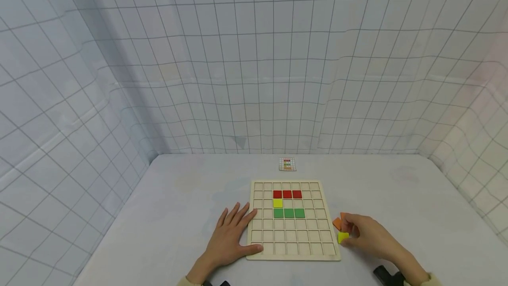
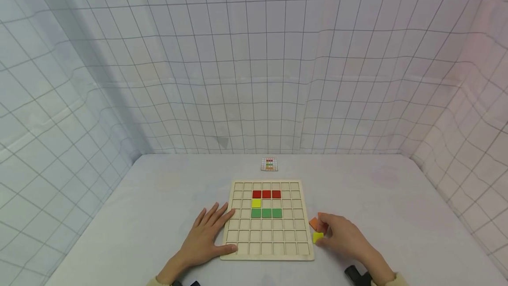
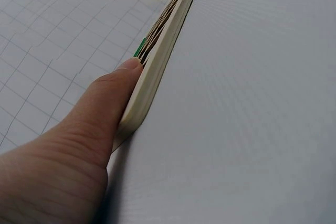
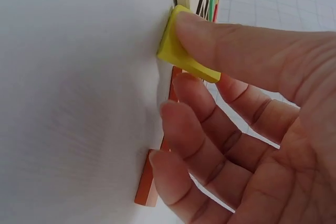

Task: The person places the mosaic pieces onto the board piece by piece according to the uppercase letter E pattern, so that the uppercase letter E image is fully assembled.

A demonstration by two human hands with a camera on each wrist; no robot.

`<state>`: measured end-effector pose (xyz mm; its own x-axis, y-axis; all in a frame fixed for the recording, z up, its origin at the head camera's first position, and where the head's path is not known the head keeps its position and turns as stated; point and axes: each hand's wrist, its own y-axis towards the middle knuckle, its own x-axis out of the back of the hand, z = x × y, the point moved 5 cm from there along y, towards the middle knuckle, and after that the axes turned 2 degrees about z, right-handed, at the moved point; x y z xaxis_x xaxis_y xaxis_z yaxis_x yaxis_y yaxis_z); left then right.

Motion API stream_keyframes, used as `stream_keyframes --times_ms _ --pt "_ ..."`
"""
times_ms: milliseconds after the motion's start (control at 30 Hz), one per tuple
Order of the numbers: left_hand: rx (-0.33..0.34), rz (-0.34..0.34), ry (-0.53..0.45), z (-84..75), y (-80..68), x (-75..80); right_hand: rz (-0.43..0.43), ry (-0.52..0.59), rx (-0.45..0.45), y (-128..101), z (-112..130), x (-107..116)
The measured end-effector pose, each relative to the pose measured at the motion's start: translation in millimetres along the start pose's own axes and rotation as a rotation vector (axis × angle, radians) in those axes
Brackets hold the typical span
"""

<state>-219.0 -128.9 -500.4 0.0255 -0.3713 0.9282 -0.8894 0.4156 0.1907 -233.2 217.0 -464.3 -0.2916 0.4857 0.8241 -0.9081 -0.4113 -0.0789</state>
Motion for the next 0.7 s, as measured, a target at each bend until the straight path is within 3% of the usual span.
stream_keyframes --times_ms 200,467,700 --pt "0.005 0.004 0.003 0.4 0.2 -0.9 0.009 0.05 0.073 -2 2 1" --pt "0.002 -0.011 0.015 -0.5 0.9 -0.6 -0.159 0.044 0.174 9 19 3" --pt "-0.015 -0.025 0.018 -2.1 0.6 1.5 -0.215 0.126 0.254 26 48 -7"
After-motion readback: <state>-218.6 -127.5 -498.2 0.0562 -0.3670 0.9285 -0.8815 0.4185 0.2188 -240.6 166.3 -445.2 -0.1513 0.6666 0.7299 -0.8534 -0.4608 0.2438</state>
